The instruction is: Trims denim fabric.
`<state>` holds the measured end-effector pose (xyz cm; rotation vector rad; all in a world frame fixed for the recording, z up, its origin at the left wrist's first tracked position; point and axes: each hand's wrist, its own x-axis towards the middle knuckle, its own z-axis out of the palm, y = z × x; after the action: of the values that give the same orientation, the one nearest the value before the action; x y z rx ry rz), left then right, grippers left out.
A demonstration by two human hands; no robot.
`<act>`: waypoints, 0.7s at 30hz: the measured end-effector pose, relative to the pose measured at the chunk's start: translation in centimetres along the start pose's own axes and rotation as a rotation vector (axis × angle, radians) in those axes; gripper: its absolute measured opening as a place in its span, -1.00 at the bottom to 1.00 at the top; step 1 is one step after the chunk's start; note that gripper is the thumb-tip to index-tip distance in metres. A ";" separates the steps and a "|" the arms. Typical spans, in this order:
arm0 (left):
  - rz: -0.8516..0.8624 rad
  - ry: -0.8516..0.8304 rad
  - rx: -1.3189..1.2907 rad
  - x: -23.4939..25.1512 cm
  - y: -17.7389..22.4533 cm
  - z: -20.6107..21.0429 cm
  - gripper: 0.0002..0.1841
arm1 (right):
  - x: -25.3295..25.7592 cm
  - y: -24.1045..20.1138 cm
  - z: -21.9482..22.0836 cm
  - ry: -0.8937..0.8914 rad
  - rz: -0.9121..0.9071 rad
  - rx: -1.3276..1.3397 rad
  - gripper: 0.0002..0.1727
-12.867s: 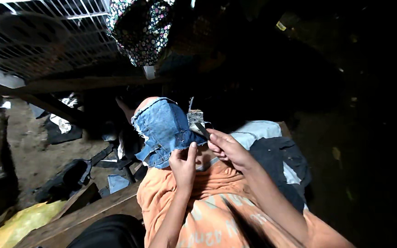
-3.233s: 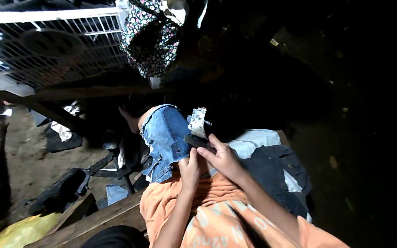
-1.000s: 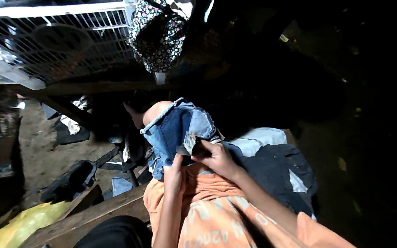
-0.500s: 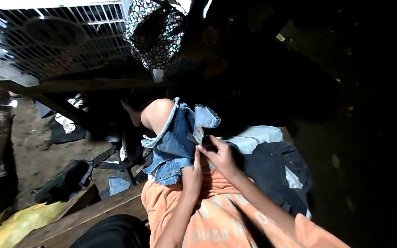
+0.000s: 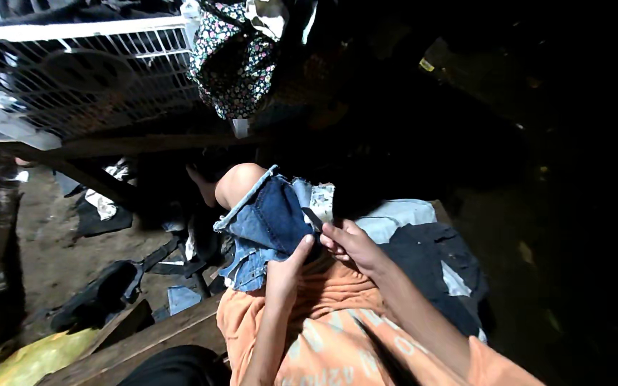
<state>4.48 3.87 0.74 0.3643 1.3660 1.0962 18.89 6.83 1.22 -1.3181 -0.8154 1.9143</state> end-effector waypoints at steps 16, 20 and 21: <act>0.067 0.043 -0.047 -0.2 -1.2 0.7 -0.63 | -1.9 5.1 0.0 0.409 -0.553 -0.819 -0.50; 0.098 0.098 -0.068 0.0 -1.7 0.8 -0.61 | -0.8 5.2 0.7 0.473 -0.616 -0.785 -0.59; 0.107 0.109 -0.073 0.2 -2.1 0.8 -0.60 | -0.4 5.3 0.9 0.471 -0.625 -0.752 -0.62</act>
<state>5.97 3.33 -0.79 0.3314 1.4113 1.2665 17.23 3.29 -2.44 -1.5803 -1.5361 0.7714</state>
